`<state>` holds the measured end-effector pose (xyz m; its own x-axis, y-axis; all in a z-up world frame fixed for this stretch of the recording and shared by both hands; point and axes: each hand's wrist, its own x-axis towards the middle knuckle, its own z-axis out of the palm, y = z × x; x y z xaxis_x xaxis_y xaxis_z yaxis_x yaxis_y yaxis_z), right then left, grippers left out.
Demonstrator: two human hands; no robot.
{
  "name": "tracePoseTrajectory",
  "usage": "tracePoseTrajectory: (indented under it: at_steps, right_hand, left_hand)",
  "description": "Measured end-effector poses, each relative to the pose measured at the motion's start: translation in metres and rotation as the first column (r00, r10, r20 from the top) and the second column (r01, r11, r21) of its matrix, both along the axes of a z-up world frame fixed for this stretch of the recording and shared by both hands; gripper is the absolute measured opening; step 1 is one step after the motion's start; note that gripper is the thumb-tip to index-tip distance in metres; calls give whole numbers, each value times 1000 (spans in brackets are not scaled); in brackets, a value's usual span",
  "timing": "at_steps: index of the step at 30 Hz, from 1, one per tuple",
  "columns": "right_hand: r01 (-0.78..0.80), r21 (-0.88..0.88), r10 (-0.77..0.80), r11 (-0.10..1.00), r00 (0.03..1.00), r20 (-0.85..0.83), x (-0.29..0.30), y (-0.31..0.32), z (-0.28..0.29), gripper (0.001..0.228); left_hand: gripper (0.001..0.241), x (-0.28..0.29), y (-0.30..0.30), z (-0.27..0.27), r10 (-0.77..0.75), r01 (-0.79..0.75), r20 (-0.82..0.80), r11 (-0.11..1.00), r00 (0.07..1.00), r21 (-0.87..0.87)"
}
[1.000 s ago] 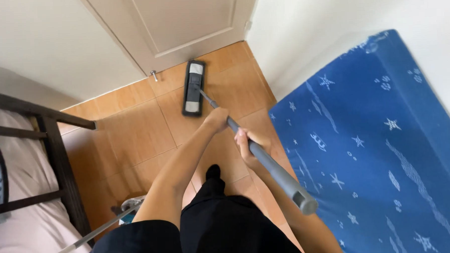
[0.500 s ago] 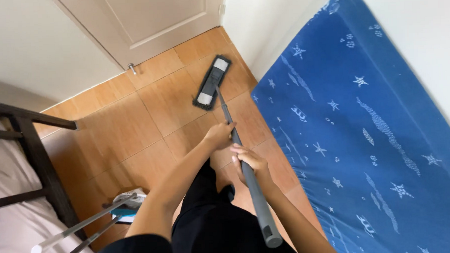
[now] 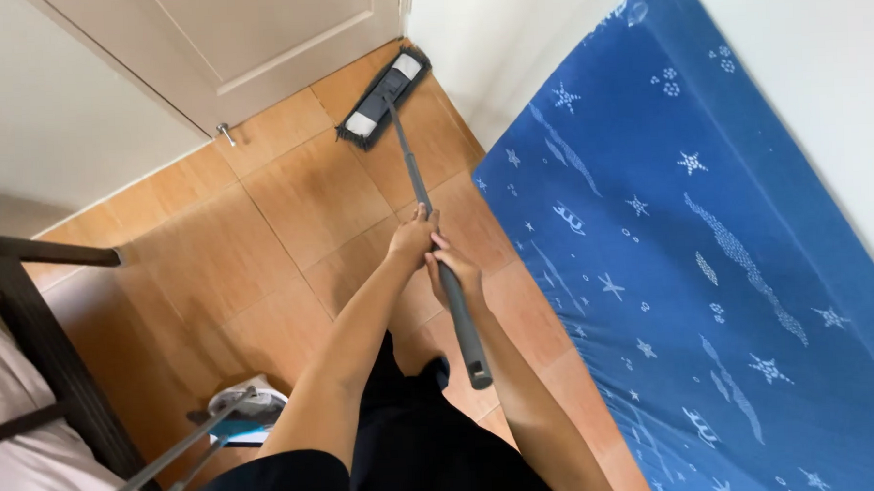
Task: The person mops a tiled floor in a bedroom using a flat mop, moving around a bed and a blue rug. The person then opens a door and picks up a broom and dustpan.
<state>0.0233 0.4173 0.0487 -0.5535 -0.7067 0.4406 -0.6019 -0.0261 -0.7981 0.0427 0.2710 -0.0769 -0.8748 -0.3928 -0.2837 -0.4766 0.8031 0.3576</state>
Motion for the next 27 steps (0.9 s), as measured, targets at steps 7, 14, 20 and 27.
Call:
tracePoseTrajectory:
  at_steps: [7,14,20,27]
  right_hand:
    - [13,-23,-12,1000,1000,14,-44,-103,7,6]
    - [2,-10,-2,1000,1000,-12,-74,-83,19,6]
    - [28,77,-30,997,999,28,-51,-28,53,5]
    - [54,154,-55,987,998,1,4,15,119,10]
  left_hand:
    - [57,-41,-102,30,101,-98,-24,988,995,119]
    - [57,-70,-91,27,8,-2,-70,996,998,94]
    - [52,-48,-44,38,-101,129,-158,975,982,183]
    - [63,7,-8,84,-146,240,-312,927,939,287]
